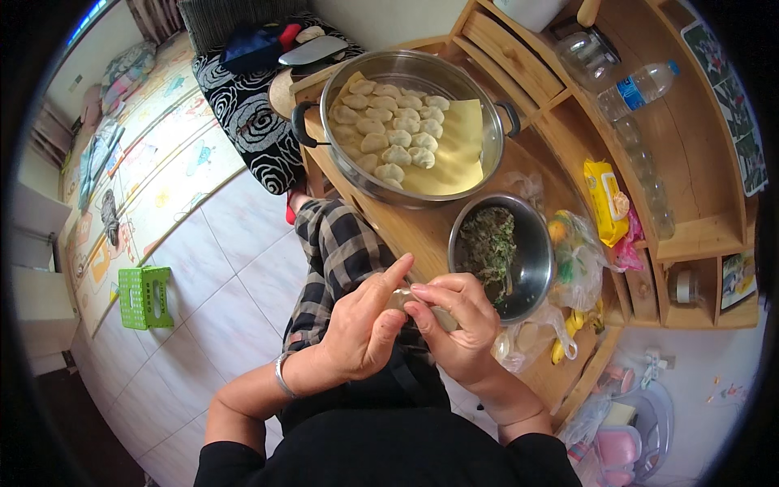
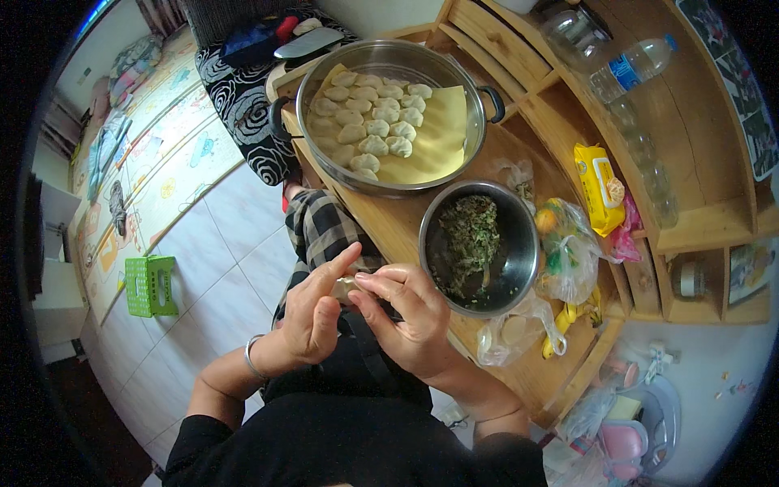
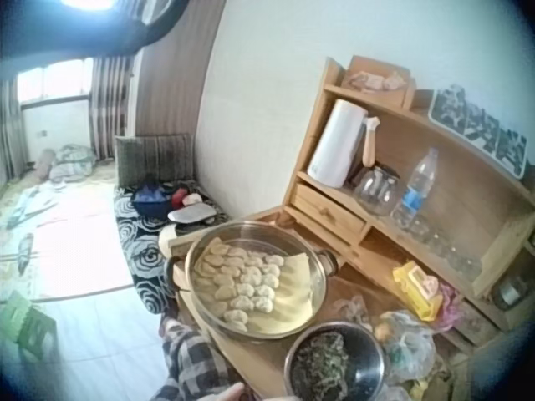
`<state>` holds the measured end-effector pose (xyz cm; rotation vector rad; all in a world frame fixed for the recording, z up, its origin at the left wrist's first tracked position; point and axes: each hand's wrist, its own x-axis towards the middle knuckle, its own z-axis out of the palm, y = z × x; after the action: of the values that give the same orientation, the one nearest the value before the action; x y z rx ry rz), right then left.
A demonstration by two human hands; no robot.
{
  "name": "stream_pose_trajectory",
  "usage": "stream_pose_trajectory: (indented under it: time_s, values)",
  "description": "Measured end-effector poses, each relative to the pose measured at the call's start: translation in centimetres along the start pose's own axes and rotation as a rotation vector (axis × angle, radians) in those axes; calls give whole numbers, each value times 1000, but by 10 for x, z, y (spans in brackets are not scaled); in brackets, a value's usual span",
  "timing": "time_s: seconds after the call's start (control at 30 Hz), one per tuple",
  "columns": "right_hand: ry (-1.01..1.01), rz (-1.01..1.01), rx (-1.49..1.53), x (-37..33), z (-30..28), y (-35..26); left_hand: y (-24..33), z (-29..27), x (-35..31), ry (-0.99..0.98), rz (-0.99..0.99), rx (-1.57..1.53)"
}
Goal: The person sits on the floor and repeatedly scoops a green vegetable filling from a metal bowl into round dough wrappers using a spoon. They fold and pleat the edges of each wrapper to seal the dumpling, then place the finished dumpling into a large metal steamer tray. The process is repeated continuously.
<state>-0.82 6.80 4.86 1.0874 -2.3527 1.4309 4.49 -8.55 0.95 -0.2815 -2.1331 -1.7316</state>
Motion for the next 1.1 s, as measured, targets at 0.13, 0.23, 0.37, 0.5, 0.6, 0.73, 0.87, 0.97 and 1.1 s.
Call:
stream_pose_trajectory:
  time_s: [0.13, 0.23, 0.37, 0.5, 0.6, 0.73, 0.87, 0.97, 1.1]
  values:
    - [31, -19, 5, 1, 3, 2, 7, -6, -1, -23, -124, -84]
    - [60, -22, -68, 2, 2, 1, 10, -5, -3, 124, -221, -232]
    - [40, -64, -94, 2, 1, 3, 6, -18, 13, 173, 147, 194]
    - [2, -120, -100, 4, 1, 5, 3, -19, 18, 120, 185, 213]
    - [-2, -146, -102, 5, 2, 7, -1, -20, 19, 116, 233, 248]
    - [-19, -124, -111, 8, 4, 9, -7, -22, 20, 112, 229, 263]
    - [-26, 2, -184, 34, -4, 18, 0, -24, 18, 192, 19, 158]
    - [-8, 137, -153, 69, -14, 60, -12, -30, 5, 153, -82, 95]
    - [-118, 325, -143, 99, -14, 135, -31, -30, -9, 112, -129, 8]
